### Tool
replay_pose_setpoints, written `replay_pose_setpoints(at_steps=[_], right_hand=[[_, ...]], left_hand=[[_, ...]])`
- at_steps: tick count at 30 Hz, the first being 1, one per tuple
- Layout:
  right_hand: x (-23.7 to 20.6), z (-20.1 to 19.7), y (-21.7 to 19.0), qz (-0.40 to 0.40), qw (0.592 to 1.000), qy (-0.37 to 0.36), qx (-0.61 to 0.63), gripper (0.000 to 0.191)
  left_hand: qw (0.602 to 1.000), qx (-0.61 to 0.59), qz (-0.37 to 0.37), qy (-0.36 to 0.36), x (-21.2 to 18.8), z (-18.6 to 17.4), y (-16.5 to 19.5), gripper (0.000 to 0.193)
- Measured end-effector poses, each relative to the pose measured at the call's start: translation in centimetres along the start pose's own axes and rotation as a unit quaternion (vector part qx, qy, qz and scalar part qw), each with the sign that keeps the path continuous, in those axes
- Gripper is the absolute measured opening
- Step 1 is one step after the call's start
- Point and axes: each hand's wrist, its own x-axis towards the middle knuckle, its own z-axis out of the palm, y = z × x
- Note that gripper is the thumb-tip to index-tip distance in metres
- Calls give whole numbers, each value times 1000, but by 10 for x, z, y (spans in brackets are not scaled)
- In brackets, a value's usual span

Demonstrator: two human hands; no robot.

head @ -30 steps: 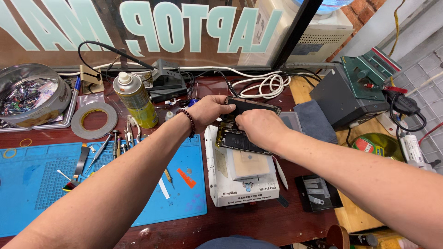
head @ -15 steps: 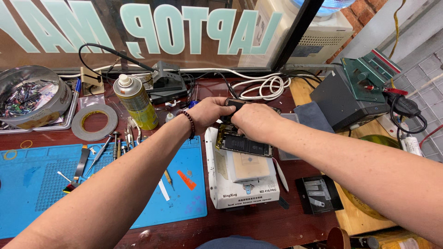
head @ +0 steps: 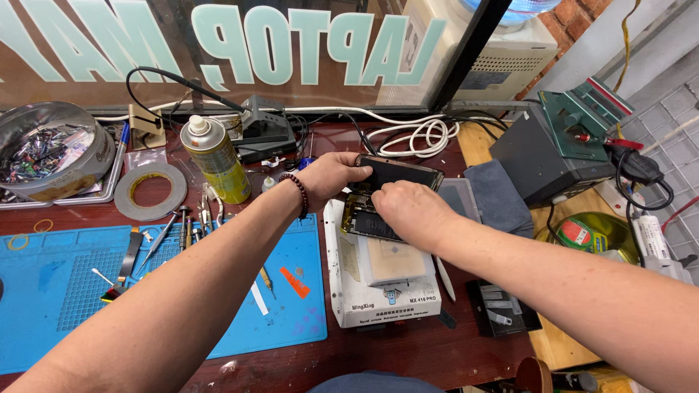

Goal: The person uses a small brush to clean the interior of a disassembled smartphone, then applies adhesive to the back cover and reattaches it. They secure the cover with rubber bands, connect a charging cable, and later remove the back cover again to access the battery.

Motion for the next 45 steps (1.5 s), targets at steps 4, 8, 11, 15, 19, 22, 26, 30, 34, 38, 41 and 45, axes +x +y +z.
replay_pose_setpoints(at_steps=[4, 8, 11, 15, 19, 22, 26, 30, 34, 38, 41, 45], right_hand=[[-5, -22, 13, 102, 980, 51, 163, 17], [-19, -40, 1, 184, 965, 53, 181, 19], [-24, -47, -1, 223, 948, 159, 163, 28], [-27, -54, 26, 207, 923, 290, 146, 48], [-16, -47, 54, 369, 712, 192, 565, 30], [-18, -38, 59, 395, 503, 141, 756, 22], [-23, -24, 44, 389, 322, 91, 858, 17], [-31, -15, 23, 362, 272, 75, 888, 15], [-35, -15, 14, 352, 264, 57, 896, 16], [-40, -16, 14, 347, 260, 49, 900, 17], [-45, -17, 13, 342, 254, 48, 903, 16], [-51, -26, 10, 341, 275, 26, 899, 19]], left_hand=[[999, 28, -21, 16, 0, -3, 3, 13], [1000, 25, -4, 6, 5, 0, 2, 14], [999, 27, 13, 32, 5, -5, 7, 15], [998, -1, 45, 46, -4, -8, 28, 17], [996, -86, 8, 7, -29, -1, 58, 28], [974, -226, -1, -22, -53, 16, 70, 51], [940, -336, 46, -37, -87, 40, 64, 61], [959, -258, 103, 54, -99, 61, 53, 37], [959, -234, 109, 120, -100, 69, 52, 32], [958, -227, 115, 132, -104, 76, 52, 31], [959, -223, 113, 136, -105, 82, 53, 31], [960, -207, 126, 144, -106, 92, 57, 28]])
